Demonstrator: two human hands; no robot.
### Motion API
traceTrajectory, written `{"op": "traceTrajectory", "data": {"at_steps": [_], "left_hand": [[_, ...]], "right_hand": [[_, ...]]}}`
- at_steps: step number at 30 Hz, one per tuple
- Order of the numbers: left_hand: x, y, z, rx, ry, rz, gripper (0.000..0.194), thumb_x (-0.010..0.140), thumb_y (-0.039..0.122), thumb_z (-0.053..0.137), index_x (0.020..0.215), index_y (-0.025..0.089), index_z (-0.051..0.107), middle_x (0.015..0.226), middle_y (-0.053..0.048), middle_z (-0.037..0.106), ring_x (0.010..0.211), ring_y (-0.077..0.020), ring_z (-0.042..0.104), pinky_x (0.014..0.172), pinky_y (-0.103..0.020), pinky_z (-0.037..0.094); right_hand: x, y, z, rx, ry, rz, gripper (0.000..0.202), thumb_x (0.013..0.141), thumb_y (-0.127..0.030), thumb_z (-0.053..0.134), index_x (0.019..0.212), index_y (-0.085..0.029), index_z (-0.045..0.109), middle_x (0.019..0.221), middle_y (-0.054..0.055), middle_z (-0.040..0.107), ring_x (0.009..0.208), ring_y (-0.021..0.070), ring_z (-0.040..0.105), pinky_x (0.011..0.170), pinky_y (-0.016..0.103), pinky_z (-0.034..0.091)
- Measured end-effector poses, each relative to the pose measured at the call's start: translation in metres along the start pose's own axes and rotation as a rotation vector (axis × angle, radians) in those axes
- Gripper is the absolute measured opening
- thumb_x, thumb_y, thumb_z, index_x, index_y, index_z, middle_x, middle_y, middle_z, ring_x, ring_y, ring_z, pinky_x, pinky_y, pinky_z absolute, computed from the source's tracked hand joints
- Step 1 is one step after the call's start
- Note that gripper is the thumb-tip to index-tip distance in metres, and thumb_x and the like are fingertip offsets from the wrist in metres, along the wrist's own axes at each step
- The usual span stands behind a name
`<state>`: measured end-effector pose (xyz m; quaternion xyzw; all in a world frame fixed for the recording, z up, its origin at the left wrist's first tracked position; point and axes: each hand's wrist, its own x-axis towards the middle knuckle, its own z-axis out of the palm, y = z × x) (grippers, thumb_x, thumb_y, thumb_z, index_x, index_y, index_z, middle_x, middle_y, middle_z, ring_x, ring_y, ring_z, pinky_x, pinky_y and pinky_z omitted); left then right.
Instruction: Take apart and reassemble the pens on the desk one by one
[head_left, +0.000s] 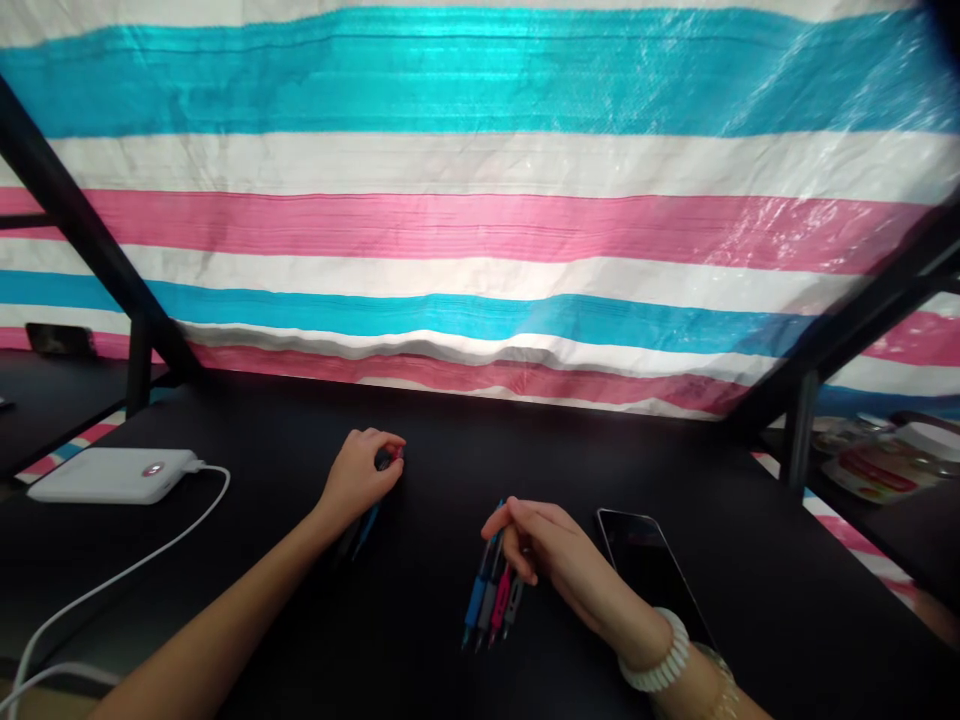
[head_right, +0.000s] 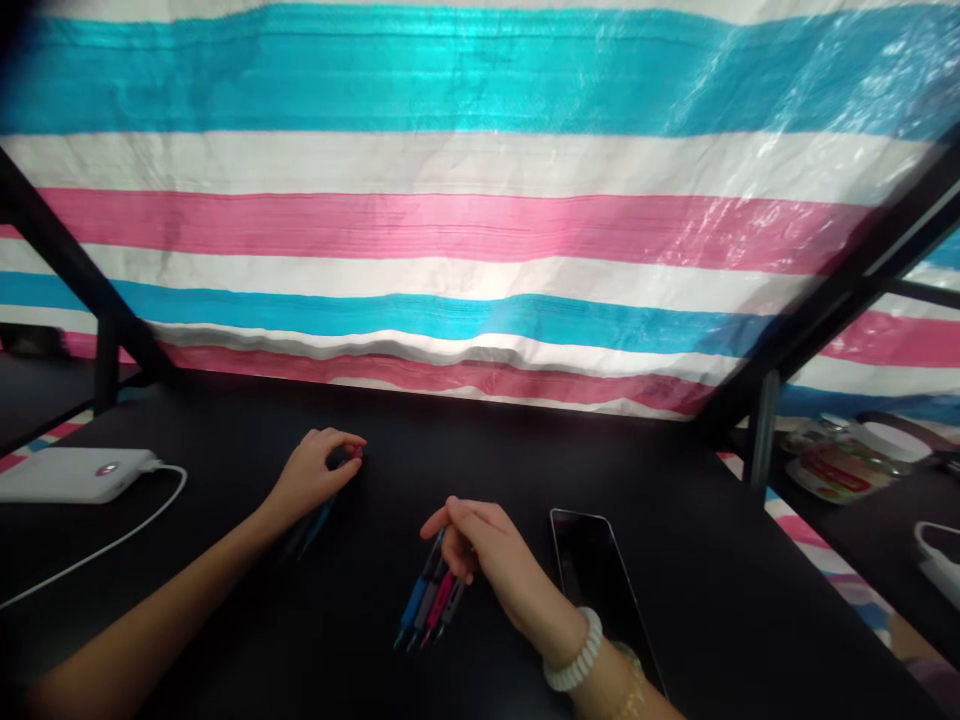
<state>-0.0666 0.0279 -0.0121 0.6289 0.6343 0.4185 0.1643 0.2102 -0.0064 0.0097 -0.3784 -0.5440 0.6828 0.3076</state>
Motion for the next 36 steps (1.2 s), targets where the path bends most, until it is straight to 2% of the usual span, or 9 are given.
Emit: {"op": "traceTrajectory", "data": {"at_steps": [5,9,12,14,16,20,28,36], "left_hand": [[0.002,-0.007,-0.002,0.034,-0.009,-0.007,0.018,0.066,0.023,0.066,0.082,0.023,0.076,0.075,-0.003,0.069,0.082,-0.0261,0.055,0.082,-0.04,0.042],[0.0,0.004,-0.005,-0.037,-0.015,0.008,0.02,0.071,0.026,0.066,0.089,0.022,0.074,0.082,-0.004,0.071,0.084,-0.0249,0.061,0.081,-0.038,0.047],[-0.004,0.018,-0.007,-0.2,-0.073,-0.01,0.027,0.078,0.033,0.066,0.101,0.02,0.071,0.085,-0.005,0.07,0.077,-0.0211,0.066,0.068,-0.032,0.053],[-0.007,0.026,-0.008,-0.426,-0.143,-0.079,0.032,0.077,0.035,0.071,0.105,0.019,0.07,0.087,-0.005,0.071,0.073,-0.0202,0.068,0.06,-0.028,0.053],[-0.01,0.031,-0.01,-0.591,-0.19,-0.127,0.038,0.074,0.037,0.077,0.107,0.02,0.069,0.092,-0.007,0.072,0.075,-0.0211,0.069,0.058,-0.027,0.054],[-0.012,0.034,-0.011,-0.725,-0.224,-0.163,0.041,0.074,0.036,0.08,0.11,0.019,0.067,0.095,-0.01,0.073,0.078,-0.022,0.069,0.059,-0.027,0.055],[-0.012,0.038,-0.011,-0.971,-0.184,-0.229,0.036,0.067,0.028,0.085,0.093,0.018,0.063,0.077,-0.001,0.068,0.063,-0.0152,0.065,0.056,-0.025,0.051],[-0.011,0.03,-0.008,-1.07,-0.14,-0.285,0.032,0.069,0.025,0.085,0.092,0.019,0.064,0.077,0.0,0.069,0.064,-0.0123,0.063,0.06,-0.024,0.049]], "right_hand": [[0.001,0.0,0.0,0.018,0.007,0.005,0.05,0.092,-0.057,0.053,0.083,-0.01,0.07,0.048,-0.004,0.045,0.044,0.0084,0.036,0.048,0.024,0.027],[0.001,0.0,0.001,0.028,0.007,-0.005,0.05,0.092,-0.057,0.053,0.083,-0.011,0.069,0.049,-0.004,0.046,0.045,0.0085,0.036,0.048,0.024,0.028],[0.001,-0.001,0.0,0.021,0.01,-0.011,0.05,0.092,-0.057,0.053,0.083,-0.011,0.069,0.049,-0.004,0.046,0.045,0.0089,0.036,0.049,0.024,0.028],[0.001,-0.001,0.0,0.011,0.012,-0.015,0.05,0.092,-0.058,0.052,0.082,-0.012,0.069,0.049,-0.004,0.045,0.046,0.0091,0.036,0.05,0.025,0.027],[0.001,-0.001,0.0,0.007,0.012,-0.017,0.05,0.092,-0.057,0.051,0.082,-0.012,0.068,0.049,-0.004,0.045,0.046,0.0091,0.036,0.05,0.025,0.027],[0.0,-0.002,0.0,0.02,0.012,-0.015,0.048,0.093,-0.055,0.051,0.083,-0.012,0.067,0.049,-0.004,0.045,0.046,0.0092,0.036,0.051,0.026,0.027],[-0.001,-0.005,0.002,0.0,0.024,0.002,0.049,0.09,-0.058,0.053,0.081,-0.012,0.067,0.047,-0.005,0.044,0.046,0.0091,0.034,0.053,0.027,0.027],[0.0,-0.002,0.0,0.019,0.023,0.013,0.049,0.09,-0.058,0.053,0.082,-0.012,0.067,0.05,-0.005,0.045,0.047,0.0092,0.035,0.053,0.027,0.027]]}}
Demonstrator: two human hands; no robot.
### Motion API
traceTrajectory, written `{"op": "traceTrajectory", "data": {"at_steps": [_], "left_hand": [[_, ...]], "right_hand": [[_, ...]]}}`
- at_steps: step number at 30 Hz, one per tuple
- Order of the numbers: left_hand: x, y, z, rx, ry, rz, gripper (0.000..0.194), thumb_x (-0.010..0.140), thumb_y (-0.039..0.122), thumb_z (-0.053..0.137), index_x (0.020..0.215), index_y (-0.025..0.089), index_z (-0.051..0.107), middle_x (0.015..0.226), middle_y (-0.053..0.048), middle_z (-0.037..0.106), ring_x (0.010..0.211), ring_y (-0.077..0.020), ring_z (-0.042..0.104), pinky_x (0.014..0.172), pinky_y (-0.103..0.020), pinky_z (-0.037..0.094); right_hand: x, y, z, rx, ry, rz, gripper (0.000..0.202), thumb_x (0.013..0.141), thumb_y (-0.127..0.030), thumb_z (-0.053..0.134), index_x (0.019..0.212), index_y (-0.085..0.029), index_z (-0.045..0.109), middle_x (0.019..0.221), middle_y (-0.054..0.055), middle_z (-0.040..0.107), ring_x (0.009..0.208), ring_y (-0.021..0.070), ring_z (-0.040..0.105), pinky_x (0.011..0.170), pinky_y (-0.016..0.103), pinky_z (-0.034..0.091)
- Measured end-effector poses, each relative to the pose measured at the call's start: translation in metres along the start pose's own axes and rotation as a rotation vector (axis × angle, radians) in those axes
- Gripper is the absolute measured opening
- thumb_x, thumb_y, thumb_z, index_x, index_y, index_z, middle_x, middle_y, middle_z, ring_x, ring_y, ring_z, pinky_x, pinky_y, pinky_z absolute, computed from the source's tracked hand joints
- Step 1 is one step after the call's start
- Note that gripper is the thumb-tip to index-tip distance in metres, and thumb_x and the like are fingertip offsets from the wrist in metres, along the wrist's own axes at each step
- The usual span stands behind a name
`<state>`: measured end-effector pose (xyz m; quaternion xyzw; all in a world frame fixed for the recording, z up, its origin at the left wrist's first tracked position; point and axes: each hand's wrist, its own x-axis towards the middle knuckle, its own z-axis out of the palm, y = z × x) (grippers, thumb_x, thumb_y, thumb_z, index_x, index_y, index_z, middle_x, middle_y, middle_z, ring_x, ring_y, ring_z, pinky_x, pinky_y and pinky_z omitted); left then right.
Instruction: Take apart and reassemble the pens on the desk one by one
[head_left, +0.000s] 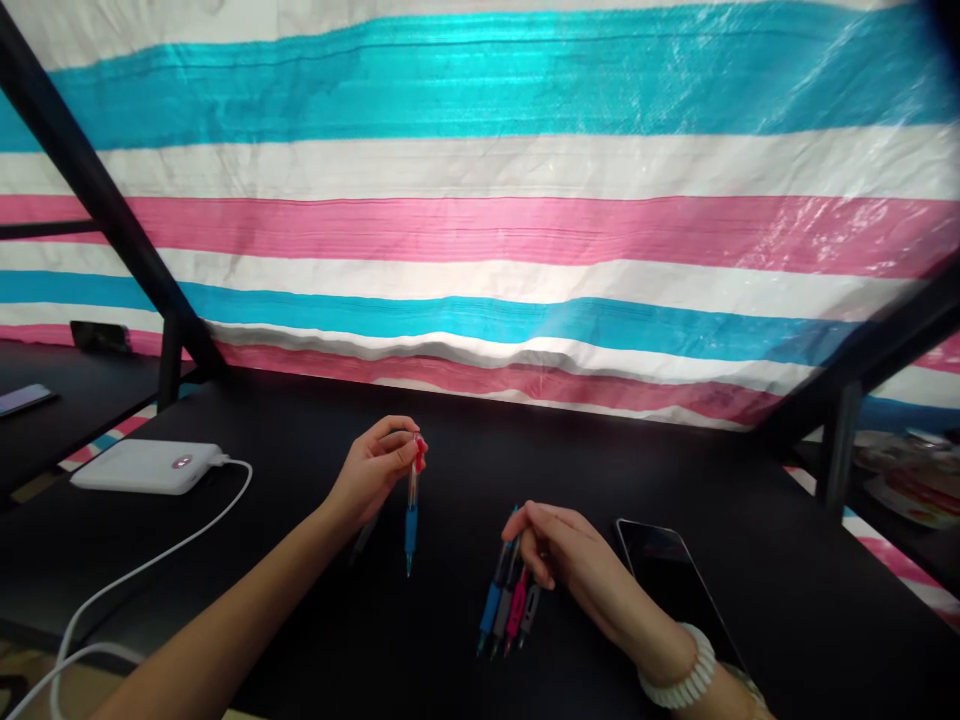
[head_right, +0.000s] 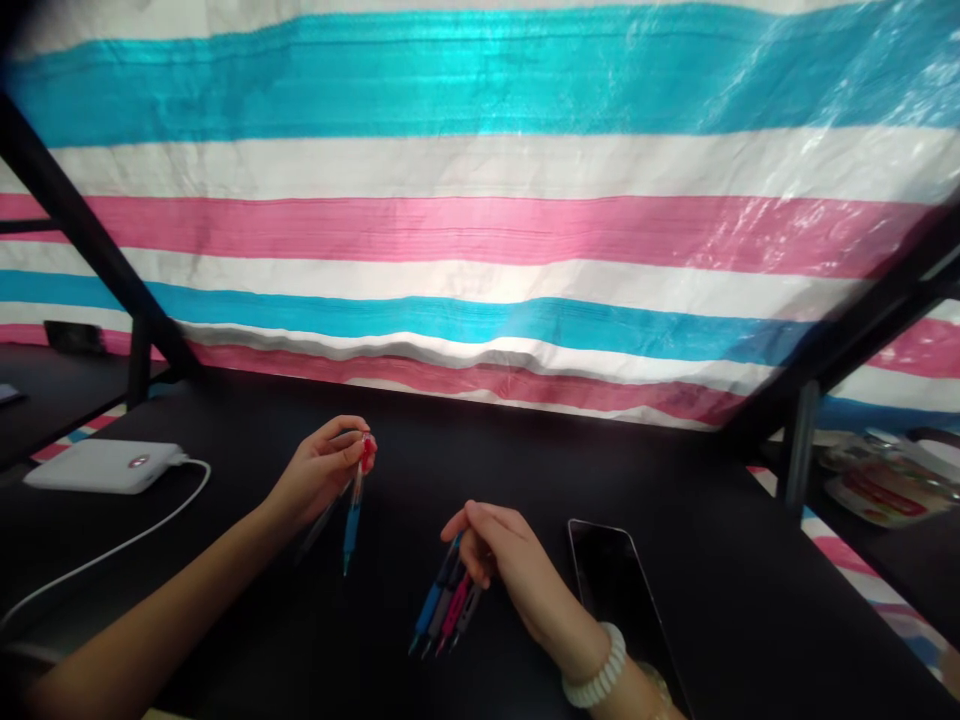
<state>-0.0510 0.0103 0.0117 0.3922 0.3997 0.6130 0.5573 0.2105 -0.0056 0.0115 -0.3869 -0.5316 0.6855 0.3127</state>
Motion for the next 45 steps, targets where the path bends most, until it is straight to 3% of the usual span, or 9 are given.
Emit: {"op": "traceTrajectory", "data": {"at_steps": [5,15,22,31,35,38,41,45], "left_hand": [[0.001,-0.002,0.0,-0.031,0.02,0.007,0.038,0.072,0.026,0.083,0.104,0.02,0.064,0.082,-0.002,0.071,0.067,-0.0119,0.064,0.065,-0.024,0.05],[-0.001,0.002,0.003,-0.043,0.029,0.043,0.032,0.066,0.024,0.086,0.088,0.018,0.064,0.076,0.001,0.067,0.063,-0.0114,0.063,0.059,-0.022,0.05],[-0.002,0.004,0.005,-0.055,0.042,0.021,0.038,0.066,0.026,0.087,0.095,0.019,0.064,0.079,0.0,0.067,0.064,-0.0117,0.063,0.055,-0.021,0.05],[-0.001,0.001,0.004,-0.063,0.053,0.048,0.036,0.067,0.026,0.087,0.092,0.017,0.064,0.077,0.001,0.067,0.066,-0.0106,0.065,0.065,-0.022,0.054],[-0.002,-0.004,0.006,-0.091,0.074,0.066,0.042,0.071,0.028,0.085,0.101,0.02,0.057,0.084,0.0,0.07,0.071,-0.0128,0.068,0.067,-0.024,0.056],[-0.006,-0.008,0.011,-0.105,0.06,0.071,0.044,0.072,0.026,0.084,0.101,0.023,0.052,0.086,0.002,0.069,0.076,-0.0136,0.07,0.071,-0.027,0.057],[-0.01,-0.01,0.018,-0.111,0.049,0.058,0.046,0.07,0.023,0.086,0.103,0.023,0.054,0.086,0.004,0.067,0.077,-0.0118,0.068,0.074,-0.027,0.058],[-0.016,-0.012,0.025,-0.051,-0.035,0.006,0.034,0.069,0.022,0.086,0.091,0.018,0.061,0.079,0.002,0.066,0.075,-0.0111,0.067,0.075,-0.025,0.056]], "right_hand": [[0.001,0.004,-0.003,-0.004,-0.013,-0.004,0.048,0.094,-0.055,0.049,0.082,-0.012,0.067,0.05,-0.004,0.046,0.046,0.009,0.035,0.053,0.027,0.027],[0.001,0.003,-0.002,-0.006,-0.014,-0.009,0.047,0.096,-0.052,0.048,0.084,-0.011,0.067,0.05,-0.004,0.045,0.046,0.0089,0.035,0.053,0.027,0.025],[0.0,0.003,-0.003,-0.001,-0.012,-0.006,0.046,0.096,-0.051,0.047,0.085,-0.011,0.068,0.05,-0.004,0.046,0.047,0.009,0.036,0.054,0.027,0.026],[0.002,0.004,-0.003,-0.019,-0.023,-0.027,0.046,0.098,-0.049,0.044,0.085,-0.012,0.067,0.051,-0.004,0.045,0.047,0.0089,0.035,0.054,0.027,0.027],[-0.001,0.0,-0.002,-0.208,0.039,-0.131,0.042,0.097,-0.05,0.048,0.091,-0.013,0.067,0.053,-0.004,0.046,0.051,0.0106,0.04,0.054,0.026,0.031],[-0.005,-0.003,0.003,-0.386,0.104,-0.255,0.034,0.095,-0.048,0.055,0.104,-0.017,0.064,0.069,-0.001,0.056,0.06,0.0129,0.049,0.056,0.026,0.037],[-0.008,-0.001,0.007,-0.525,0.088,-0.341,0.034,0.092,-0.043,0.062,0.118,-0.021,0.059,0.084,0.001,0.062,0.066,0.0142,0.056,0.059,0.026,0.043],[-0.005,0.009,0.003,-0.79,0.183,-0.499,0.02,0.095,-0.034,0.059,0.111,-0.022,0.062,0.085,0.002,0.064,0.07,0.0168,0.059,0.065,0.028,0.045]]}}
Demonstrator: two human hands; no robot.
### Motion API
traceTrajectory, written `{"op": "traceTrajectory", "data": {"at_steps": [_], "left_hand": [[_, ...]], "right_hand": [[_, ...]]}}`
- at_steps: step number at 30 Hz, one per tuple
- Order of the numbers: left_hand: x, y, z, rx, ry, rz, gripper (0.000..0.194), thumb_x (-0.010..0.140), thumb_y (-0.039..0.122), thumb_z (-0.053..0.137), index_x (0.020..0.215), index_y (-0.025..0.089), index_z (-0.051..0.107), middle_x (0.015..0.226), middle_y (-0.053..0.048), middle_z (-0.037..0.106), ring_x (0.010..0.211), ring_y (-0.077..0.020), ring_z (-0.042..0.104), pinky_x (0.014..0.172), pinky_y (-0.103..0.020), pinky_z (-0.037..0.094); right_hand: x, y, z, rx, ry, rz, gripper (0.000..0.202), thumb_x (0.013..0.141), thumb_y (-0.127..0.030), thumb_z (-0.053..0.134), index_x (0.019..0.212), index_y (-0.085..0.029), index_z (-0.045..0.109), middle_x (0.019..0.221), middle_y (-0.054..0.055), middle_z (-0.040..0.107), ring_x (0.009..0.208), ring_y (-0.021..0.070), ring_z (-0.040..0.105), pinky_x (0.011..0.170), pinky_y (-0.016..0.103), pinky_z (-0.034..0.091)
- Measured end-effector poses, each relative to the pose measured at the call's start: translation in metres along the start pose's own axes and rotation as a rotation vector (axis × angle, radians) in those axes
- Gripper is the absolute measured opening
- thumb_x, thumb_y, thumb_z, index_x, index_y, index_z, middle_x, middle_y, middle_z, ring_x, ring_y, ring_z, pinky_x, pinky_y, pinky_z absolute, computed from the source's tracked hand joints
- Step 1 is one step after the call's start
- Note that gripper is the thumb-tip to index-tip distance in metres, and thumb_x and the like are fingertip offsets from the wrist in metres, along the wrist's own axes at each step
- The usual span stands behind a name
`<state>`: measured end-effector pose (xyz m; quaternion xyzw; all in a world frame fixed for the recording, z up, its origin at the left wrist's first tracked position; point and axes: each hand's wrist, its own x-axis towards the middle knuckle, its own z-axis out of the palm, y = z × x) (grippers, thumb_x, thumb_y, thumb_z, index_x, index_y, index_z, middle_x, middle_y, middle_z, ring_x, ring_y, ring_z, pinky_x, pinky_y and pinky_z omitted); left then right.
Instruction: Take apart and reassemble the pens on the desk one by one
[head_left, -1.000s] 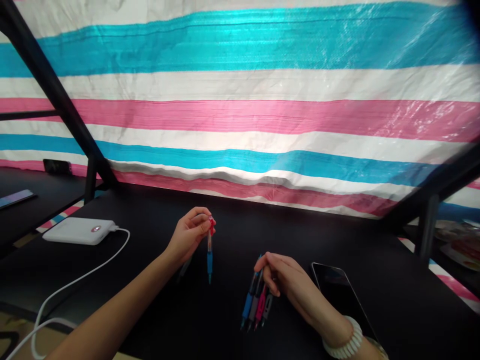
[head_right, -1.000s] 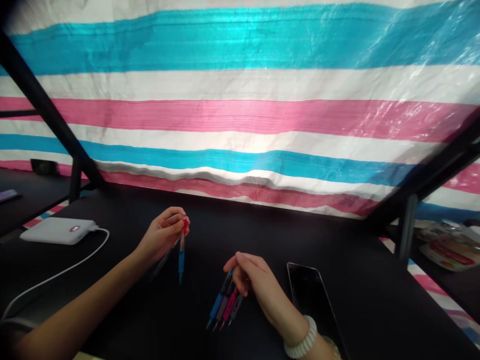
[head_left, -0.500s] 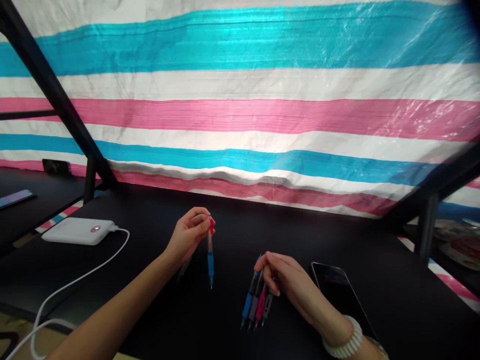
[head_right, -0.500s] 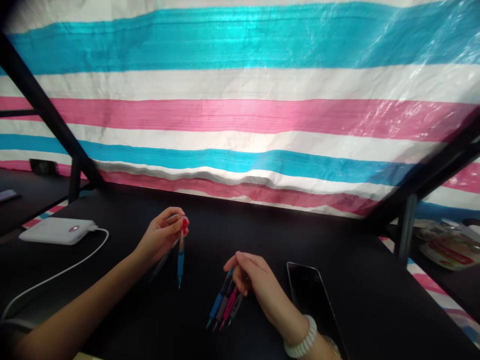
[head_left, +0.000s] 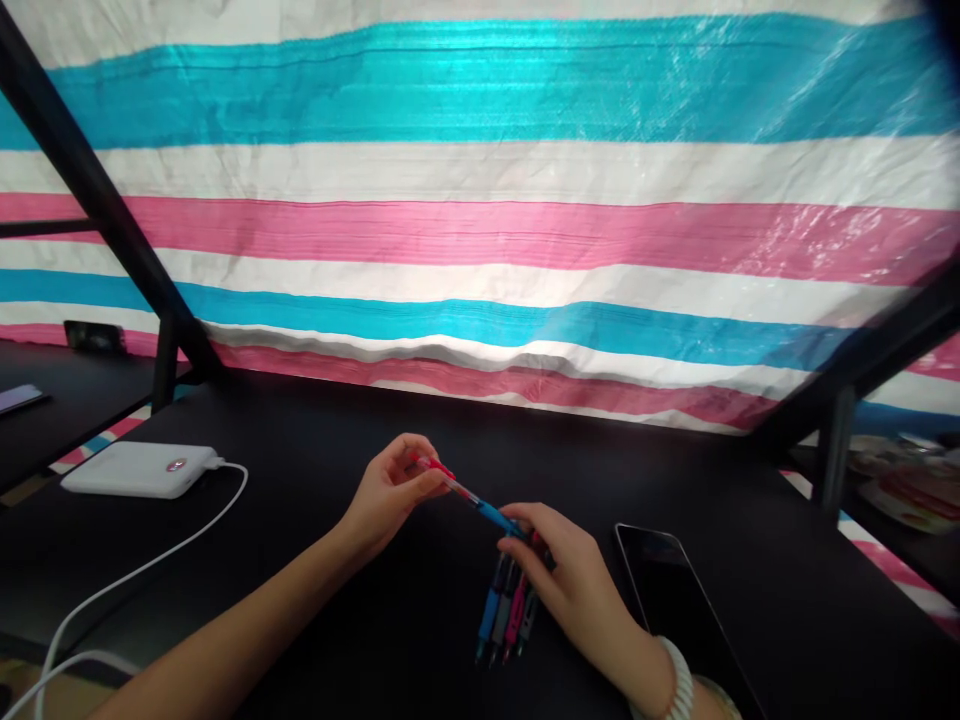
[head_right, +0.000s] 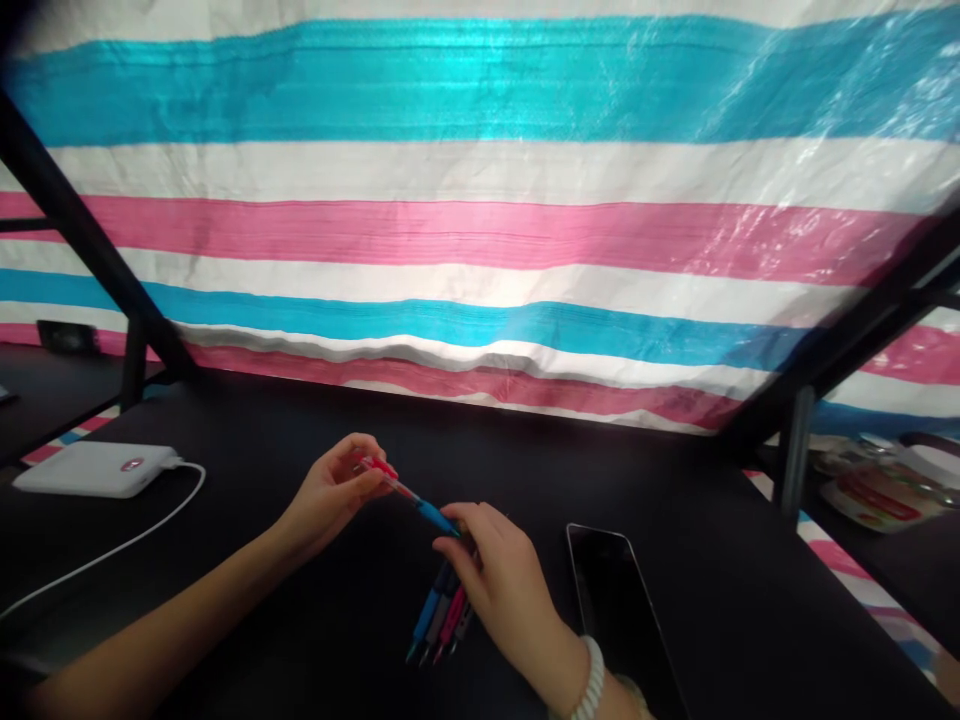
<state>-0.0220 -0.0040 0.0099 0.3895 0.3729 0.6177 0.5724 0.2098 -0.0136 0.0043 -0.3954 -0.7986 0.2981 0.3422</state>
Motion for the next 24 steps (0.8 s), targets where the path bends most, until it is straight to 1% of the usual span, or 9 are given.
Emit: {"op": "traceTrajectory", "data": {"at_steps": [1,4,9,15,18,20,21,23,24], "left_hand": [[-0.001,-0.001,0.001,0.015,-0.02,-0.006,0.031,0.069,0.022,0.086,0.087,0.017,0.061,0.078,0.002,0.067,0.074,-0.011,0.067,0.074,-0.024,0.056],[-0.004,-0.003,0.003,0.033,-0.025,-0.001,0.027,0.066,0.017,0.087,0.077,0.016,0.062,0.076,0.001,0.069,0.075,-0.0111,0.068,0.073,-0.021,0.054],[-0.007,-0.004,0.003,0.009,-0.001,0.03,0.027,0.062,0.014,0.089,0.072,0.016,0.064,0.074,0.001,0.071,0.076,-0.0127,0.07,0.073,-0.022,0.053],[-0.008,-0.005,0.004,0.011,-0.049,0.062,0.026,0.06,0.014,0.089,0.071,0.016,0.066,0.073,0.001,0.07,0.074,-0.0131,0.069,0.072,-0.023,0.053],[-0.005,-0.001,0.004,0.036,-0.077,0.056,0.025,0.062,0.017,0.089,0.074,0.016,0.067,0.075,-0.001,0.072,0.074,-0.0137,0.069,0.072,-0.024,0.053],[-0.001,0.007,0.0,0.06,-0.051,0.065,0.026,0.064,0.021,0.088,0.079,0.016,0.067,0.075,-0.002,0.072,0.073,-0.0141,0.069,0.071,-0.024,0.053],[0.002,0.012,-0.004,0.069,-0.015,0.085,0.028,0.064,0.023,0.088,0.083,0.016,0.067,0.076,-0.002,0.072,0.072,-0.0144,0.068,0.069,-0.024,0.053],[0.01,0.024,-0.014,0.061,0.094,0.109,0.039,0.067,0.03,0.086,0.098,0.019,0.065,0.078,-0.002,0.073,0.067,-0.0141,0.066,0.063,-0.024,0.052],[0.014,0.029,-0.02,0.112,0.13,0.08,0.041,0.07,0.033,0.084,0.102,0.02,0.062,0.081,-0.004,0.074,0.065,-0.0138,0.065,0.061,-0.025,0.051]], "right_hand": [[0.0,0.003,0.0,-0.062,0.031,-0.031,0.016,0.097,-0.032,0.055,0.107,-0.022,0.063,0.085,0.003,0.064,0.072,0.0177,0.059,0.067,0.029,0.045],[0.0,0.008,-0.001,-0.182,0.089,-0.084,0.018,0.101,-0.028,0.046,0.1,-0.02,0.063,0.083,0.005,0.063,0.074,0.0191,0.06,0.068,0.03,0.044],[-0.001,0.002,-0.002,-0.197,0.09,-0.086,0.023,0.102,-0.024,0.041,0.091,-0.018,0.06,0.076,0.003,0.06,0.067,0.017,0.057,0.063,0.028,0.04],[0.0,-0.004,-0.001,-0.023,-0.059,0.126,0.035,0.101,-0.031,0.039,0.07,-0.02,0.048,0.059,-0.004,0.043,0.054,0.0121,0.042,0.053,0.025,0.031],[0.0,-0.009,-0.002,0.068,-0.136,0.209,0.037,0.1,-0.034,0.04,0.067,-0.02,0.046,0.059,-0.004,0.042,0.054,0.0119,0.041,0.052,0.025,0.031],[-0.002,-0.014,-0.002,0.111,-0.2,0.224,0.037,0.101,-0.038,0.041,0.071,-0.019,0.052,0.062,-0.003,0.047,0.057,0.0126,0.045,0.054,0.025,0.034],[-0.003,-0.017,-0.003,0.127,-0.232,0.227,0.037,0.101,-0.041,0.039,0.078,-0.019,0.058,0.066,-0.002,0.052,0.06,0.0136,0.048,0.056,0.025,0.037],[-0.004,-0.02,-0.004,0.148,-0.218,0.179,0.03,0.1,-0.045,0.044,0.105,-0.021,0.062,0.085,0.002,0.063,0.074,0.0161,0.057,0.068,0.027,0.044],[-0.004,-0.02,-0.004,0.155,-0.183,0.166,0.032,0.1,-0.046,0.044,0.115,-0.023,0.06,0.091,0.003,0.064,0.077,0.0168,0.058,0.071,0.029,0.045]]}}
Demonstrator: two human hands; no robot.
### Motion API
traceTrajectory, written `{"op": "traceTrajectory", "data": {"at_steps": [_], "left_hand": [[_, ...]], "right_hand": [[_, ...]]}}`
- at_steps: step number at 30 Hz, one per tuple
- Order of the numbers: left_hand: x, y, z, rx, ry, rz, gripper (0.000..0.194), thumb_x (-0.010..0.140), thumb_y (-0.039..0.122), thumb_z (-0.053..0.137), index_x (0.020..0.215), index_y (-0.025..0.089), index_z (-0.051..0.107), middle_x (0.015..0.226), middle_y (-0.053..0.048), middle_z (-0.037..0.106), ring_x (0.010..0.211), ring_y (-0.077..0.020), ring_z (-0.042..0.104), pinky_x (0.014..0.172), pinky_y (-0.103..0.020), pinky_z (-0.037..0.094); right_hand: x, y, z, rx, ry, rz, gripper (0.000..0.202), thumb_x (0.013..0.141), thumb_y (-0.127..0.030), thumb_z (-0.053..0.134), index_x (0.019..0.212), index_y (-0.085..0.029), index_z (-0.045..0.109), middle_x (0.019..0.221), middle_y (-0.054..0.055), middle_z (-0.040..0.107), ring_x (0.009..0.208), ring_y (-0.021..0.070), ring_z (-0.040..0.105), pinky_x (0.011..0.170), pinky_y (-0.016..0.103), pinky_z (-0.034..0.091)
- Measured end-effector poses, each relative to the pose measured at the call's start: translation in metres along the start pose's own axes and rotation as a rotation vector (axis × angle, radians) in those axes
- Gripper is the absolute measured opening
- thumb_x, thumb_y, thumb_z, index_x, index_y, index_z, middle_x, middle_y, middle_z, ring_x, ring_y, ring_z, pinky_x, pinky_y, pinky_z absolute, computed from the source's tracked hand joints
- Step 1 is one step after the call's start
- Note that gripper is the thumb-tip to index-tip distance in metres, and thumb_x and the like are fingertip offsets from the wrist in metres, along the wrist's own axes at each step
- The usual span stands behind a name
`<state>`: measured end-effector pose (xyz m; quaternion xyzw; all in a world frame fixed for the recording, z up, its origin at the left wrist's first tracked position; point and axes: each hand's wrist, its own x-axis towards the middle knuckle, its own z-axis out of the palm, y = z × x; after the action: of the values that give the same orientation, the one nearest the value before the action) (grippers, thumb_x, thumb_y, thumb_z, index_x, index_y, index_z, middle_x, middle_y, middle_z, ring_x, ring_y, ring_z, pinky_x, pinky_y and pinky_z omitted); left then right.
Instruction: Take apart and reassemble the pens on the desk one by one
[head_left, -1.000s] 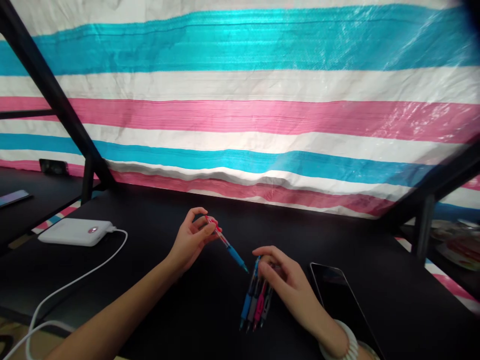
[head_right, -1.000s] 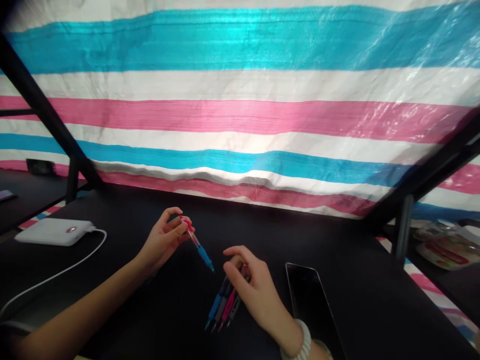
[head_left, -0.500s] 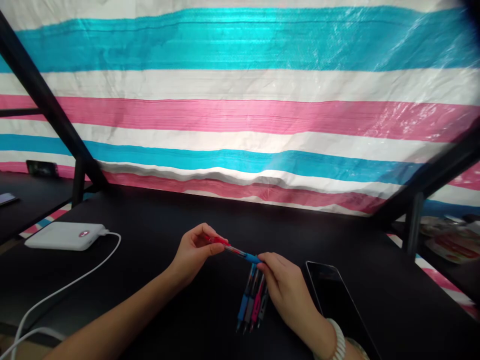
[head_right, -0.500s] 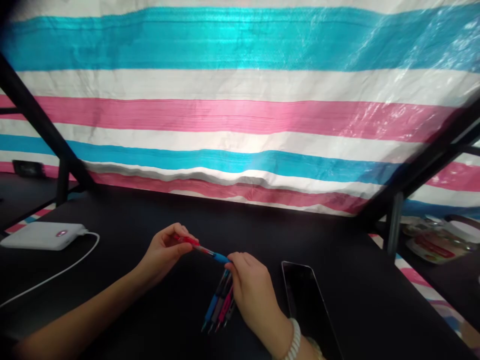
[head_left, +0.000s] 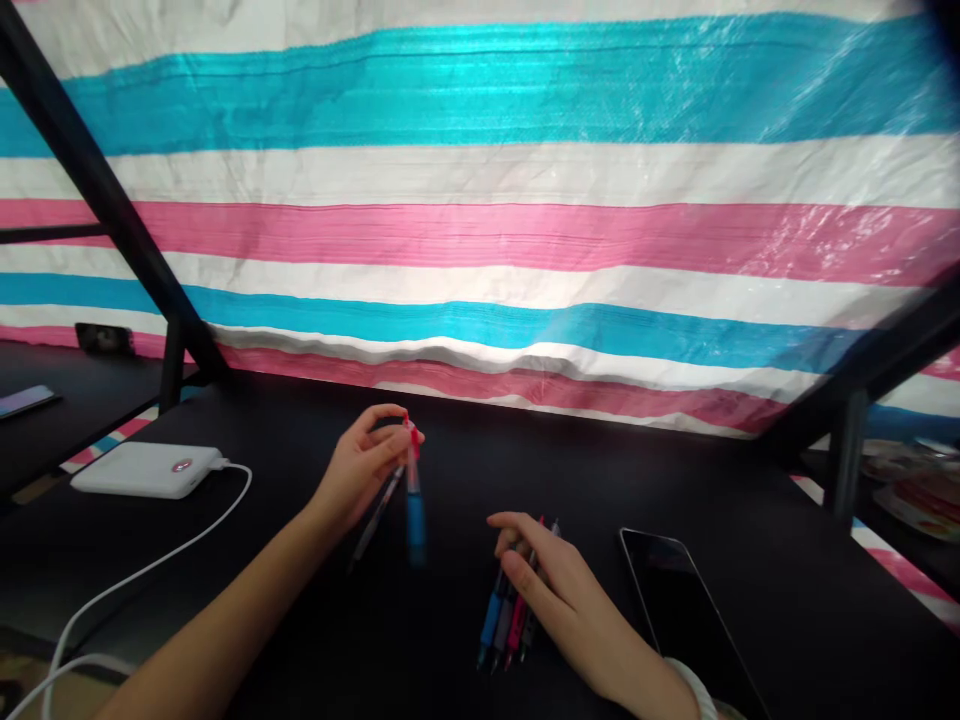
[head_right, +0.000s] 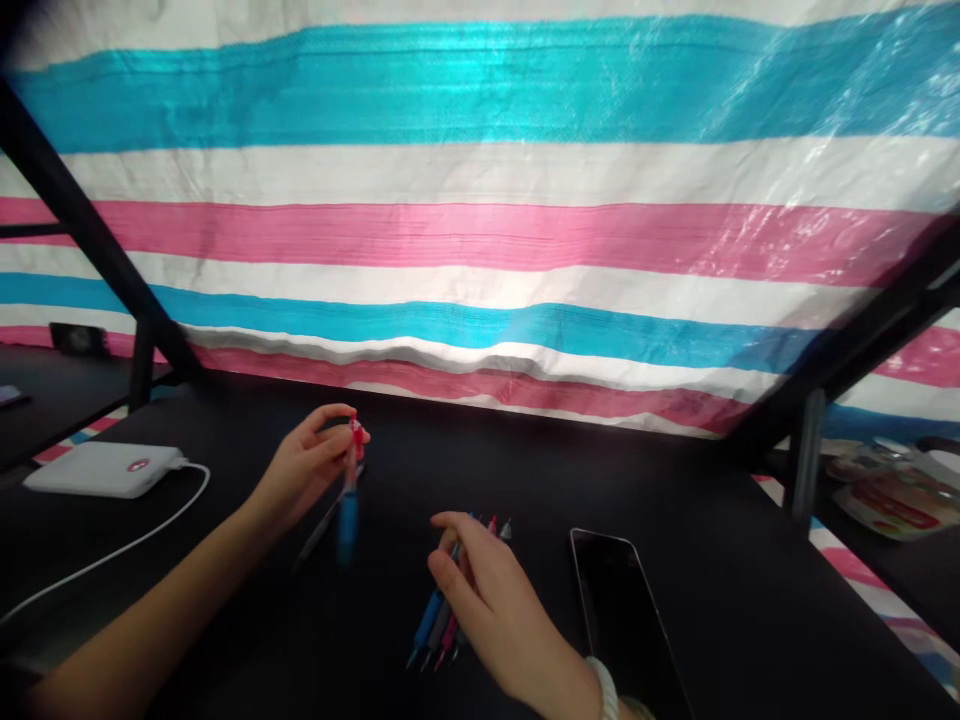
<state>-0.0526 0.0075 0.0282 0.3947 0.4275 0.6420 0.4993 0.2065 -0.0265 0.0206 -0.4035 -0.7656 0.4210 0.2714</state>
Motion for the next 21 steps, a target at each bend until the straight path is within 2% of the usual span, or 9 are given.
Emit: {"op": "traceTrajectory", "data": {"at_steps": [3,5,9,12,15,21], "left_hand": [[0.011,0.001,-0.015,0.347,0.038,-0.003,0.037,0.075,0.043,0.076,0.098,0.019,0.061,0.085,-0.007,0.076,0.056,-0.0126,0.061,0.05,-0.021,0.045],[0.014,-0.007,-0.019,0.595,-0.03,0.057,0.035,0.08,0.047,0.068,0.099,0.017,0.062,0.082,-0.008,0.074,0.055,-0.0158,0.063,0.049,-0.024,0.046],[0.013,-0.023,-0.017,0.81,-0.015,0.168,0.025,0.077,0.032,0.068,0.099,0.021,0.066,0.075,-0.002,0.069,0.058,-0.0166,0.062,0.058,-0.027,0.046],[0.012,-0.027,-0.017,0.982,-0.026,0.247,0.02,0.074,0.023,0.067,0.094,0.022,0.067,0.07,0.001,0.064,0.059,-0.0161,0.057,0.064,-0.028,0.042],[0.013,-0.028,-0.021,1.128,-0.059,0.292,0.018,0.076,0.022,0.064,0.094,0.022,0.067,0.069,0.002,0.059,0.064,-0.0174,0.056,0.066,-0.029,0.04],[0.013,-0.031,-0.025,1.327,-0.069,0.313,0.013,0.08,0.024,0.061,0.091,0.021,0.065,0.086,-0.002,0.058,0.07,-0.0178,0.057,0.064,-0.028,0.039]], "right_hand": [[0.002,0.002,-0.002,0.025,0.084,0.028,0.034,0.1,-0.049,0.044,0.115,-0.024,0.062,0.091,0.003,0.065,0.08,0.0184,0.06,0.072,0.03,0.046],[0.004,0.004,-0.003,0.051,0.112,0.045,0.035,0.1,-0.049,0.044,0.108,-0.023,0.065,0.087,0.003,0.066,0.08,0.0192,0.06,0.07,0.03,0.046],[0.006,0.004,-0.004,0.06,0.131,0.03,0.035,0.099,-0.049,0.044,0.102,-0.022,0.067,0.083,0.003,0.065,0.075,0.0184,0.059,0.067,0.029,0.044],[0.006,0.004,-0.004,0.039,0.133,0.029,0.036,0.1,-0.048,0.044,0.099,-0.021,0.067,0.082,0.003,0.065,0.072,0.0174,0.057,0.064,0.028,0.043],[0.006,0.004,-0.005,0.044,0.133,0.018,0.035,0.1,-0.047,0.044,0.099,-0.021,0.068,0.082,0.003,0.065,0.071,0.0167,0.056,0.064,0.028,0.042],[0.008,0.005,-0.007,0.097,0.163,0.016,0.035,0.099,-0.046,0.045,0.097,-0.02,0.068,0.084,0.003,0.066,0.075,0.0173,0.059,0.066,0.027,0.044]]}}
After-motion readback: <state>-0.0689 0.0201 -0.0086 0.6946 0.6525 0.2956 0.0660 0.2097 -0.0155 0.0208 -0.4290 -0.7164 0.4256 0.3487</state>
